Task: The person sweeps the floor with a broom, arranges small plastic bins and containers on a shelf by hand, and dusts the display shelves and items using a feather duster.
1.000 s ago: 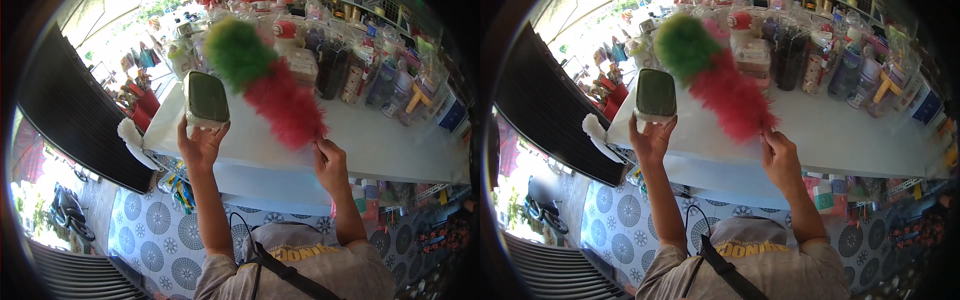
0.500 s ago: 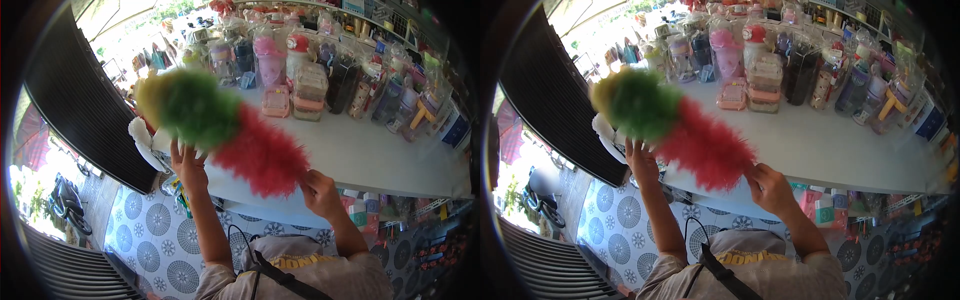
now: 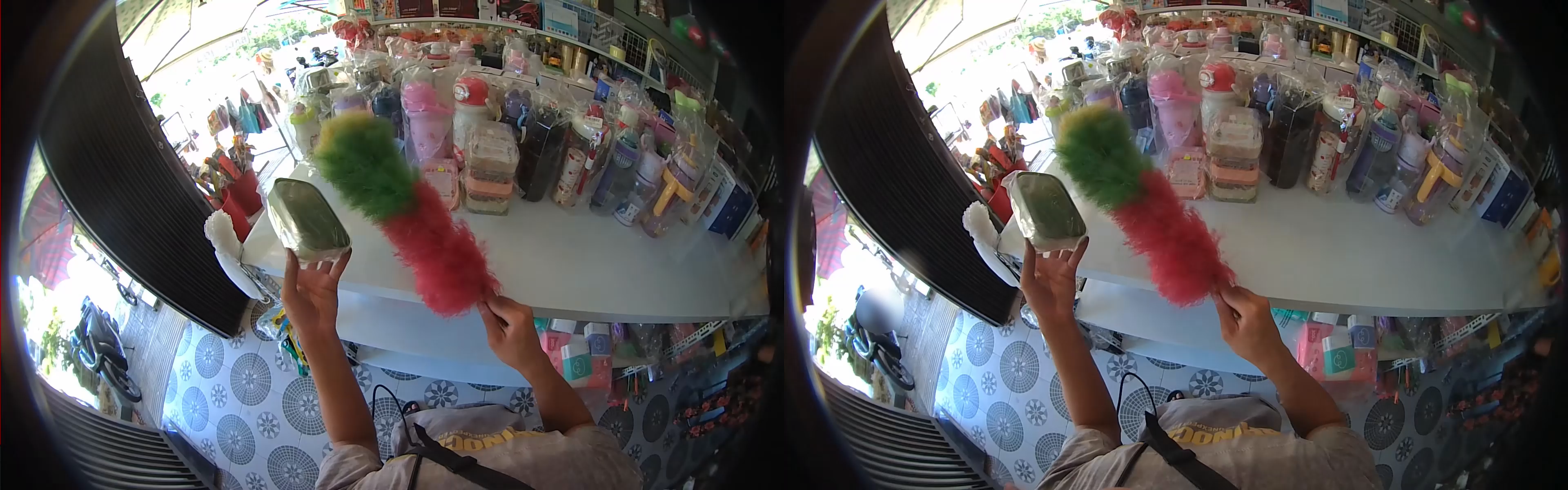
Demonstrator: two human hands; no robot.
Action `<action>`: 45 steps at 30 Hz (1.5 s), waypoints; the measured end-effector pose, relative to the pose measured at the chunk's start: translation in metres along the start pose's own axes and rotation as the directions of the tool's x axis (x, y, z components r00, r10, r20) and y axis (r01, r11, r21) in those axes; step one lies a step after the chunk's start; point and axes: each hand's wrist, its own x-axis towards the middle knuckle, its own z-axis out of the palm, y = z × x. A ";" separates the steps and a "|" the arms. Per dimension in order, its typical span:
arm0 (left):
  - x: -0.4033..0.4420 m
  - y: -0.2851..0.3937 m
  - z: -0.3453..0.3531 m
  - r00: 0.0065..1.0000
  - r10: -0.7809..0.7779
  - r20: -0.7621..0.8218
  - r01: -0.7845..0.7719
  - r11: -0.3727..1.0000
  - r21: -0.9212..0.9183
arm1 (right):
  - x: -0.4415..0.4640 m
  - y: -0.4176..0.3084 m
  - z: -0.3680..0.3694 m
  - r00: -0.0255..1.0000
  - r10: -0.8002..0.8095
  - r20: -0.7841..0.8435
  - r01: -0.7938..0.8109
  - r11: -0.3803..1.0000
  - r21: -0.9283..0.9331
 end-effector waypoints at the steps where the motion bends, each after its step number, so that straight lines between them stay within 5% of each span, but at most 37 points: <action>1: 0.001 -0.001 -0.004 0.997 0.064 -0.041 -0.056 0.981 0.185 | -0.004 -0.002 -0.002 0.999 -0.045 0.013 0.045 0.999 0.013; 4: -0.001 -0.008 -0.003 0.981 0.183 -0.063 -0.133 0.872 0.471 | -0.015 -0.002 0.004 0.992 -0.120 -0.025 0.122 0.988 0.099; 7: -0.011 -0.022 0.015 0.965 0.245 -0.092 -0.128 0.747 0.652 | -0.009 0.019 -0.002 0.999 0.002 -0.035 -0.002 1.000 -0.007; 12: -0.013 -0.030 0.012 0.853 0.519 0.064 -0.234 0.269 0.934 | -0.019 0.005 -0.023 0.997 0.082 0.014 -0.082 0.996 -0.022; 15: -0.017 -0.036 0.006 0.794 0.579 0.184 -0.349 0.186 0.919 | -0.018 0.010 -0.025 0.958 -0.281 0.048 0.285 0.952 -0.113; 17: -0.022 -0.039 0.016 0.788 0.593 0.166 -0.191 -0.021 0.981 | -0.008 0.019 -0.032 0.987 -0.158 0.001 0.156 0.975 -0.158; 20: -0.023 -0.041 0.015 0.808 0.546 0.223 -0.215 -0.078 0.973 | -0.002 0.009 -0.043 0.987 -0.061 -0.148 0.043 0.992 -0.122; 24: -0.022 -0.044 0.015 0.763 0.467 0.448 -0.317 -0.333 0.888 | -0.010 0.011 -0.044 0.958 -0.285 0.033 0.287 0.955 -0.076; 26: -0.025 -0.050 0.021 0.732 0.411 0.544 -0.352 -0.456 0.817 | -0.008 0.018 -0.042 0.972 -0.232 -0.019 0.228 0.965 -0.132; 31: -0.030 -0.060 0.026 0.748 0.396 0.532 -0.310 -0.500 0.809 | -0.015 0.022 -0.052 0.986 -0.138 -0.093 0.113 0.966 -0.232; 33: -0.024 -0.065 0.019 0.787 0.518 0.336 -0.374 -0.032 0.927 | -0.019 0.015 -0.045 0.966 -0.258 -0.027 0.247 0.947 -0.203; 34: -0.018 -0.059 0.005 0.868 0.451 0.206 -0.393 0.373 0.841 | -0.021 0.013 -0.042 0.952 -0.305 -0.008 0.298 0.936 -0.190; 36: -0.014 -0.052 -0.004 0.940 0.218 -0.261 -0.055 0.854 0.518 | -0.024 0.020 -0.036 0.965 -0.262 -0.006 0.257 0.949 -0.183; 38: -0.014 -0.054 0.000 0.933 0.051 -0.357 0.091 0.924 0.371 | -0.026 0.025 -0.034 0.994 -0.098 -0.045 0.088 0.979 -0.182; 40: -0.014 -0.056 0.001 0.929 -0.076 -0.362 0.146 0.975 0.168 | -0.032 0.022 -0.024 0.974 -0.215 -0.073 0.204 0.969 -0.142; 41: -0.010 -0.057 -0.020 0.973 -0.083 -0.217 0.063 0.993 -0.097 | -0.036 0.021 -0.020 0.958 -0.281 -0.060 0.273 0.955 -0.114; 43: -0.012 -0.052 -0.024 0.995 -0.087 -0.042 0.086 0.996 -0.033 | -0.045 0.028 -0.019 0.980 -0.198 0.014 0.198 0.979 -0.052; 45: -0.005 -0.057 -0.008 0.973 -0.137 -0.186 0.127 0.990 -0.066 | -0.046 0.039 -0.018 0.991 -0.117 -0.060 0.112 0.990 -0.082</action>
